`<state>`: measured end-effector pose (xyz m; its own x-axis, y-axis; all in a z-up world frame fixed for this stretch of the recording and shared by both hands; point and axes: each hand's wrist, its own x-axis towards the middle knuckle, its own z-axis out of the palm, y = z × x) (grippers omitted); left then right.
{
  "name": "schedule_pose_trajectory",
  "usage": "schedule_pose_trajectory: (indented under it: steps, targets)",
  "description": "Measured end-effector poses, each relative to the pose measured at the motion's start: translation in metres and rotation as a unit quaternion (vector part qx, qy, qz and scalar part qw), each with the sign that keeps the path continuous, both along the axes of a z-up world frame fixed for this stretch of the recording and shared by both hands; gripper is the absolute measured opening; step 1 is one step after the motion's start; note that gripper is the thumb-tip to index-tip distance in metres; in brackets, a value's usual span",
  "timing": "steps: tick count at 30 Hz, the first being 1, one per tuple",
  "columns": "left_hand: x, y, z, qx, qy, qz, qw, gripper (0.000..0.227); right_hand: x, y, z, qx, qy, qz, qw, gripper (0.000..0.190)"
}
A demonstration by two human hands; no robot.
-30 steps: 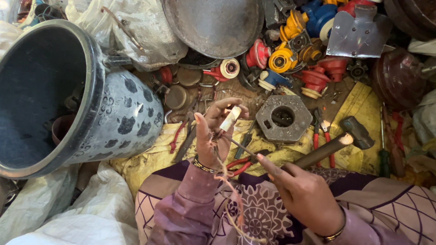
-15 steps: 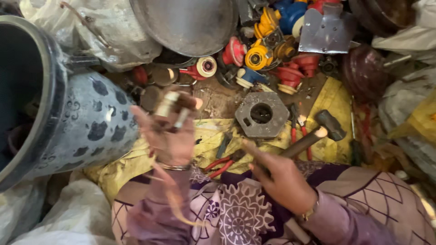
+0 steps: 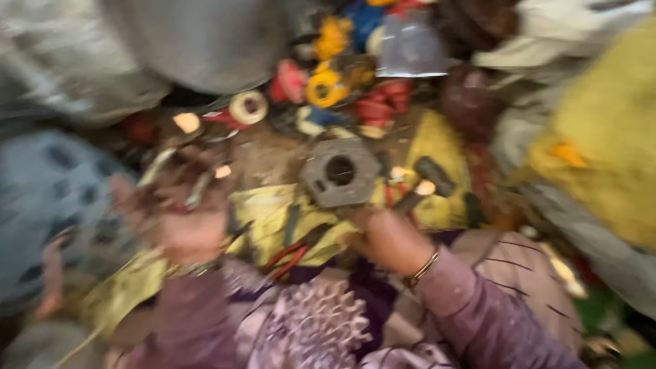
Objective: The person is sitting on the floor surrounded by various tools and electrical components. They use a screwdriver to strip the insulation from a wire and then twist the exposed copper strands together.
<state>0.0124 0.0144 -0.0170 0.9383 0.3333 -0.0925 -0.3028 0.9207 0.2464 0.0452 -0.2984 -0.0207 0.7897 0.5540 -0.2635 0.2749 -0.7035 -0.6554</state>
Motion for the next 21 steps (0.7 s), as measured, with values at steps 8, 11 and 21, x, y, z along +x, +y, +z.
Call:
schedule_pose_trajectory:
  steps: [8,11,21]
  targets:
    - [-0.001,0.011,-0.009,0.040,-0.010,-0.062,0.997,0.071,0.088,-0.202,-0.069,-0.202,-0.040,-0.273,0.940,0.030]
    - [0.000,0.011,-0.012,0.037,-0.016,-0.067,0.997,0.070,0.104,-0.221,-0.167,-0.357,-0.010,-0.148,0.922,0.041]
    - [0.005,0.005,-0.007,0.008,-0.049,-0.071,0.996,0.069,0.118,-0.239,-0.222,-0.386,0.010,-0.162,0.908,0.042]
